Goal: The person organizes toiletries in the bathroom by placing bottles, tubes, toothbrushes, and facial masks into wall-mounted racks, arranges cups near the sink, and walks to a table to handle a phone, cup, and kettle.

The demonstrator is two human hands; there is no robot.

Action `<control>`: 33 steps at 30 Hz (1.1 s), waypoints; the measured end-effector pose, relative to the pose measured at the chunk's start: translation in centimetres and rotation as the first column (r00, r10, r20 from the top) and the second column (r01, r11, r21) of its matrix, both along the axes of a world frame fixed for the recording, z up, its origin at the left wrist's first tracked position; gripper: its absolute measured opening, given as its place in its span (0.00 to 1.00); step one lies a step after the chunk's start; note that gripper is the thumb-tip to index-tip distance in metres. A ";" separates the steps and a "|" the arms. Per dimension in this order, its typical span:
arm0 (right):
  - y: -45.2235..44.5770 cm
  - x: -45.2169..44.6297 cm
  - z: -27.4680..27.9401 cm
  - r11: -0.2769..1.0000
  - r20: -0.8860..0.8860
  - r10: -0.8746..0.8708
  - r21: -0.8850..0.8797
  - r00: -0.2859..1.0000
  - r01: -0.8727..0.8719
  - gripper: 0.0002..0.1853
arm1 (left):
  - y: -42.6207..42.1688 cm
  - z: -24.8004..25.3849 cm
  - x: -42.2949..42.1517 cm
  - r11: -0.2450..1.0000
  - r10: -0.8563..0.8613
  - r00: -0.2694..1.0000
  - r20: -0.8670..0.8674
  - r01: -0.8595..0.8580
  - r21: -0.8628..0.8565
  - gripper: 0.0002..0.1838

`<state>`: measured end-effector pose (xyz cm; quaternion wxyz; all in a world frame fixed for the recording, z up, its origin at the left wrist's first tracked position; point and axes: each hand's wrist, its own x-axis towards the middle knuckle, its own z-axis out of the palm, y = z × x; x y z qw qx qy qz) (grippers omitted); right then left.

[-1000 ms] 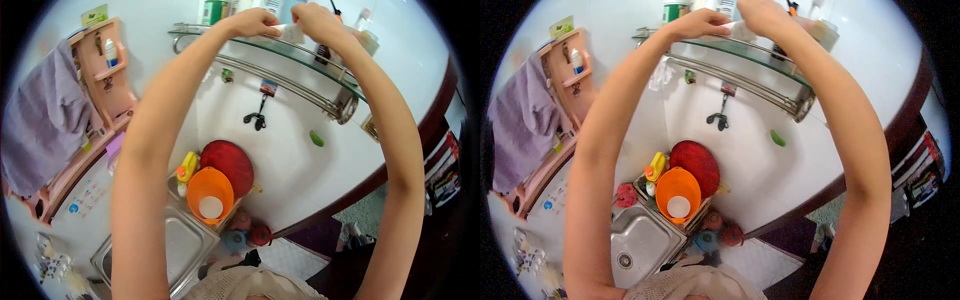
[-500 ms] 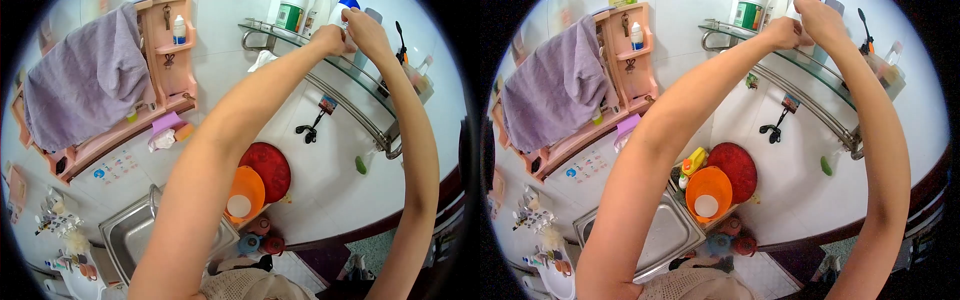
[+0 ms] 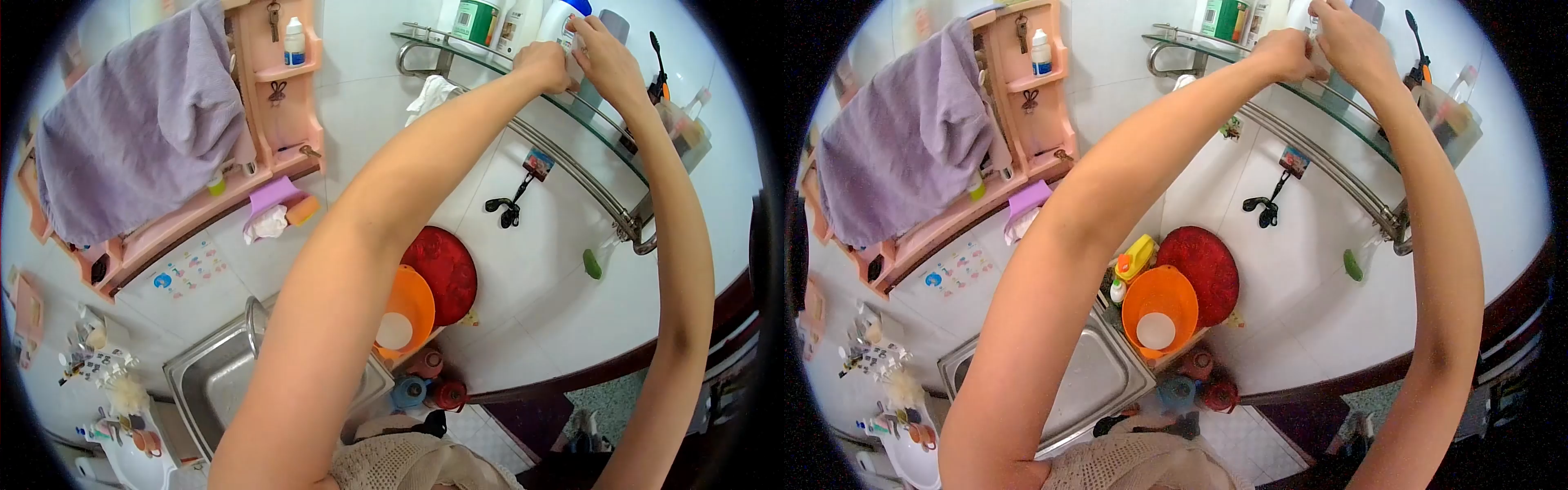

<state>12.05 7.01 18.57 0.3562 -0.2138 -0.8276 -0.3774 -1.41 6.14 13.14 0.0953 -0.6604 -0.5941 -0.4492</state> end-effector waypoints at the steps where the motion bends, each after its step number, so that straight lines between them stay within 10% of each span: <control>1: -0.2 0.0 0.0 1.000 -0.001 0.004 -0.005 1.000 -0.004 0.18 | 0.2 -0.1 0.0 1.000 0.001 1.000 0.002 -0.001 0.001 0.30; 8: -9.4 -2.3 -0.9 0.935 -0.280 0.320 0.247 0.905 -0.255 0.17 | -4.2 0.2 -0.9 0.843 -0.234 0.921 0.311 0.034 0.536 0.18; 13: -10.3 -5.9 -2.3 0.771 -0.262 0.631 0.108 0.730 -0.628 0.28 | -13.8 -1.3 -5.1 0.827 -0.247 0.900 0.358 0.003 0.563 0.13; 15: -12.7 -8.1 -3.9 0.781 -0.418 0.419 -0.287 0.806 -0.555 0.30 | -16.0 -3.1 -9.2 0.860 -0.305 0.847 0.435 0.049 0.508 0.17; 17: -13.0 -10.7 -5.7 0.442 -0.526 0.399 -0.607 0.751 -0.661 0.25 | -18.9 -4.7 -11.5 0.901 -0.348 0.737 0.580 0.091 0.424 0.21; 21: -11.7 -17.4 -11.1 -0.001 -0.679 0.589 -0.543 0.438 -0.840 0.23 | -24.0 -6.8 -13.7 0.950 -0.271 0.622 0.734 0.052 0.307 0.21; 27: -14.9 -19.4 -13.1 -0.754 -0.841 0.237 -0.475 0.486 -0.454 0.20 | -27.2 -7.8 -16.8 0.964 -0.214 0.643 0.736 0.019 0.264 0.20; 33: -16.2 -20.2 -14.0 -0.775 -0.883 0.235 -0.423 0.407 -0.470 0.22 | -27.7 -8.1 -17.1 0.970 -0.175 0.650 0.739 -0.016 0.243 0.19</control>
